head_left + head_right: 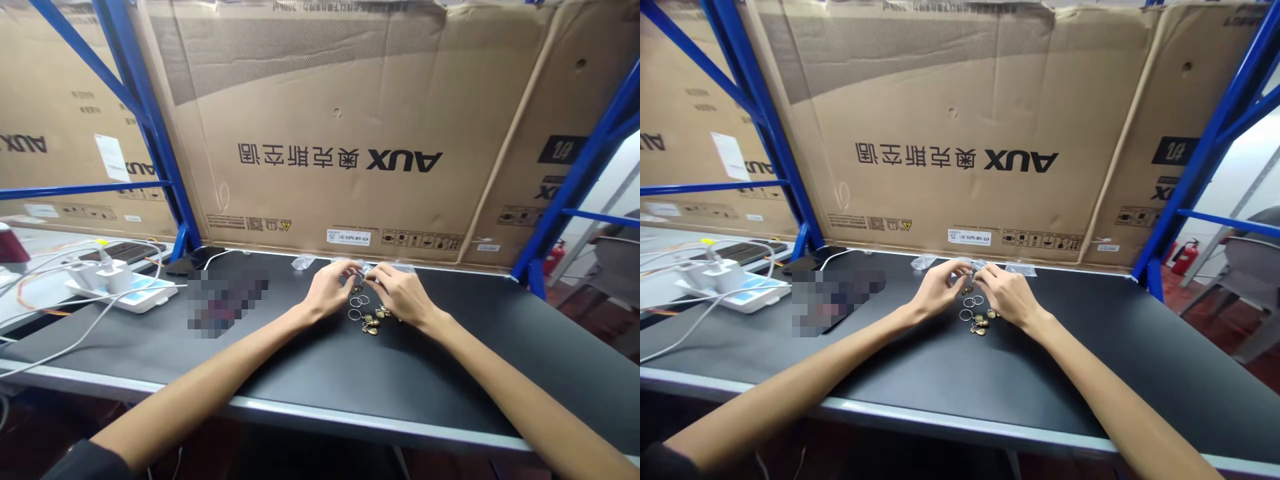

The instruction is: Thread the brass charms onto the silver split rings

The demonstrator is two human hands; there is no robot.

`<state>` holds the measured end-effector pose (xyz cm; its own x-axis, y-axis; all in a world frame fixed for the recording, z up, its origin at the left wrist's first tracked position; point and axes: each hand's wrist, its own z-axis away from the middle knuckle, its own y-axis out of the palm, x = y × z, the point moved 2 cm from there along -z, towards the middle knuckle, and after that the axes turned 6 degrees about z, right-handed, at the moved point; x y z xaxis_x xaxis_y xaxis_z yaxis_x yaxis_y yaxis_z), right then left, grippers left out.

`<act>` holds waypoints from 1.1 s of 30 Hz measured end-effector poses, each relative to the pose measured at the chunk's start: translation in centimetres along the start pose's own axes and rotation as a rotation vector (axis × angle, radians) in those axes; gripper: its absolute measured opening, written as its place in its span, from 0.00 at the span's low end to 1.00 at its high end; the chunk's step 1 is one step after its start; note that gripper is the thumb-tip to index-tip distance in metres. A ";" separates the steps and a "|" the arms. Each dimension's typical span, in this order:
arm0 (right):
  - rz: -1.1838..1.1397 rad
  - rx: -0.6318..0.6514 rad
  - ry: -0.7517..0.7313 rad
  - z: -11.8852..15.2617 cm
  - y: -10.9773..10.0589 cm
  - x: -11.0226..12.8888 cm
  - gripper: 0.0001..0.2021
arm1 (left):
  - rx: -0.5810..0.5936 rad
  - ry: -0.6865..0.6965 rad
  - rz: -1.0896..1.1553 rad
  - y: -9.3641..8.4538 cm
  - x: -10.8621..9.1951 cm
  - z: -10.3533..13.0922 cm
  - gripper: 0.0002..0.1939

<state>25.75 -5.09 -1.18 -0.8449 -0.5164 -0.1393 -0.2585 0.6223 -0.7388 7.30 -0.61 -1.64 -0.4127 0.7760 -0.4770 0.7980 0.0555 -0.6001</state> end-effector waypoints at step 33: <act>0.059 -0.002 0.099 0.2 0.9 -0.3 0.15 | 0.216 -0.269 0.058 0.9 2.0 0.1 0.15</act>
<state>25.84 -4.50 -1.93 -0.9009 -0.4180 -0.1165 -0.2078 0.6512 -0.7299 7.14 0.95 -3.22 -0.4938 0.5786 -0.6492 0.7239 -0.1402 -0.6756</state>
